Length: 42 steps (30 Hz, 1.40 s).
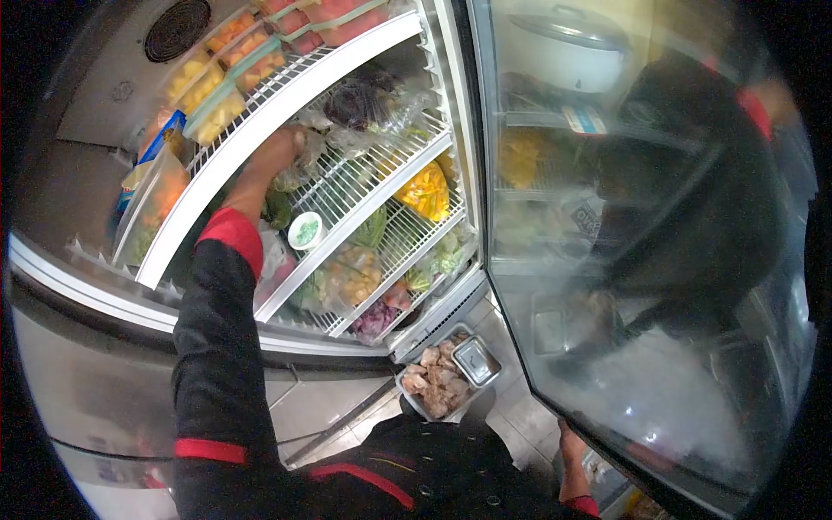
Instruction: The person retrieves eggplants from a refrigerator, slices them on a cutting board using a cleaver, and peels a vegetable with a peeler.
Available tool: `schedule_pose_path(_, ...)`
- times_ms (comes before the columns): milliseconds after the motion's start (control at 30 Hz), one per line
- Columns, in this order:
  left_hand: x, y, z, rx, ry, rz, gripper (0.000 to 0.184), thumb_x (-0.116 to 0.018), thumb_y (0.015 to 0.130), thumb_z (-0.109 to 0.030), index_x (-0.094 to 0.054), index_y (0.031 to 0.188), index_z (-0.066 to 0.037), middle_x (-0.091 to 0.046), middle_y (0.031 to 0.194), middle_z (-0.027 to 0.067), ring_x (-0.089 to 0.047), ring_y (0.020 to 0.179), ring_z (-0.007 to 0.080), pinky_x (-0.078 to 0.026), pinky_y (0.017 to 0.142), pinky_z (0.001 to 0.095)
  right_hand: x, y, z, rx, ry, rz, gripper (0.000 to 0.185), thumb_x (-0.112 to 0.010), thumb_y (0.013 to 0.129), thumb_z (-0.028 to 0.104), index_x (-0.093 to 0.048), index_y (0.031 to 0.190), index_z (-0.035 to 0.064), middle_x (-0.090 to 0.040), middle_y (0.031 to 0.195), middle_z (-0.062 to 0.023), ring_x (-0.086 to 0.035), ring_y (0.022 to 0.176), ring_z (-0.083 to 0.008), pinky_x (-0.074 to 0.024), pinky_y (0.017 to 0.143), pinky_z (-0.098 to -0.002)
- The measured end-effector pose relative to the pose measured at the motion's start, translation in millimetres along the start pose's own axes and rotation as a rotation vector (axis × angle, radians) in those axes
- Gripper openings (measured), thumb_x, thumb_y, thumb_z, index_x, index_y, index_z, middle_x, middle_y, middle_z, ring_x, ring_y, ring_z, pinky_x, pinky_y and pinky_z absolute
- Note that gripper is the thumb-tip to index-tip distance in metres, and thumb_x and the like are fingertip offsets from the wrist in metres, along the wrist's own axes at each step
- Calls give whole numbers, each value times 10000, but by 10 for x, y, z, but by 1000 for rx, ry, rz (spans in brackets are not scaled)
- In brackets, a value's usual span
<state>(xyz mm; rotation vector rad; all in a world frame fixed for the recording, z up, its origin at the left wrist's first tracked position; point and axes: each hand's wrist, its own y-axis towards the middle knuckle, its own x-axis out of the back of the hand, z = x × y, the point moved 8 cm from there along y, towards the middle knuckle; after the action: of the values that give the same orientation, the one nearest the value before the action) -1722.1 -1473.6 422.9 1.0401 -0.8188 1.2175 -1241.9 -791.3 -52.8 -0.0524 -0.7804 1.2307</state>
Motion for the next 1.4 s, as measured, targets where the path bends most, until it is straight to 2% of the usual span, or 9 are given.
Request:
schedule_pose_path(100, 573, -369, 88, -68, -60, -554, 479, -629, 932, -390, -638, 1279, -60, -676, 1197, 233, -637, 1131, 403, -489, 989, 507, -57, 130, -178, 61, -130, -21, 318, -733, 865, 188, -641, 1117, 15, -655, 1086, -137, -583, 1034, -309, -438, 967, -419)
schedule_pose_path(333, 352, -846, 164, 388, -1410, -289, 397, -487, 1055, -388, -629, 1207, -49, -667, 1104, 105, -635, 1027, 232, -505, 918, 375, -85, 234, -333, 246, -57, -202, 332, -814, 787, 116, -662, 1075, 51, -664, 1064, -112, -613, 996, -304, -462, 951, -401)
schedule_pose_path(433, 347, -1051, -231, 386, -1909, -250, 330, -453, 1078, -381, -621, 1176, -114, -664, 1071, 59, -638, 952, 181, -525, 842, 361, -781, 521, -1199, 477, 5, 21, 631, -894, 717, 210, -610, 1250, 27, -699, 1086, -127, -643, 1062, -271, -509, 928, -419)
schedule_pose_path(567, 387, -1484, -707, 318, -2169, -22, 417, -463, 1060, -474, -577, 1191, -95, -661, 1028, 51, -660, 927, 189, -555, 855, 396, -1991, 476, -1460, 819, -628, 735, 285, -611, 949, 214, -708, 1218, 222, -730, 1176, -71, -685, 1039, -237, -532, 932, -362)
schedule_pose_path(667, 490, -2135, -1186, 316, -2206, 34, 406, -498, 1043, -484, -576, 1194, -115, -650, 1059, 31, -645, 976, 191, -537, 887, 399, -2270, 603, 173, 334, -372, 702, 440, -625, 913, 423, -697, 1147, 58, -694, 1185, -162, -678, 1044, -295, -510, 938, -403)
schedule_pose_path(900, -607, -3914, -1395, 92, -1309, 337, 390, -654, 987, -345, -610, 1242, -52, -646, 1082, 21, -590, 1008, 117, -498, 900, 315, -1790, 155, 4698, 855, 335, 449, 332, -644, 963, 213, -649, 1236, 23, -739, 1059, -161, -719, 993, -231, -547, 872, -344)
schedule_pose_path(1033, -1762, -5513, -1147, 513, -1260, 556, 483, -713, 935, -441, -656, 1206, -45, -681, 999, 34, -607, 891, 140, -508, 820, 320, -1526, 180, 6417, 1253, 387, 146, 328, -630, 931, 146, -649, 1236, 26, -711, 1112, -176, -692, 1033, -313, -539, 895, -393)
schedule_pose_path(1333, -2964, -9164, -1390, 968, -991, 910, 685, -595, 903, -641, -691, 1108, 5, -723, 984, 193, -679, 900, 279, -520, 800, 401, -2389, 707, 7956, 1002, -434, 26, 472, -651, 840, 232, -620, 1293, 105, -656, 1220, -232, -636, 1119, -363, -501, 987, -425)
schedule_pose_path(1400, -2913, -9371, -1482, 1158, -1020, 933, 676, -597, 907, -639, -686, 1093, 5, -719, 966, 183, -675, 885, 273, -518, 790, 400, -3197, 332, 8004, 1418, -734, -69, 434, -614, 864, 237, -607, 1291, 160, -641, 1271, -203, -639, 1110, -348, -488, 991, -447)
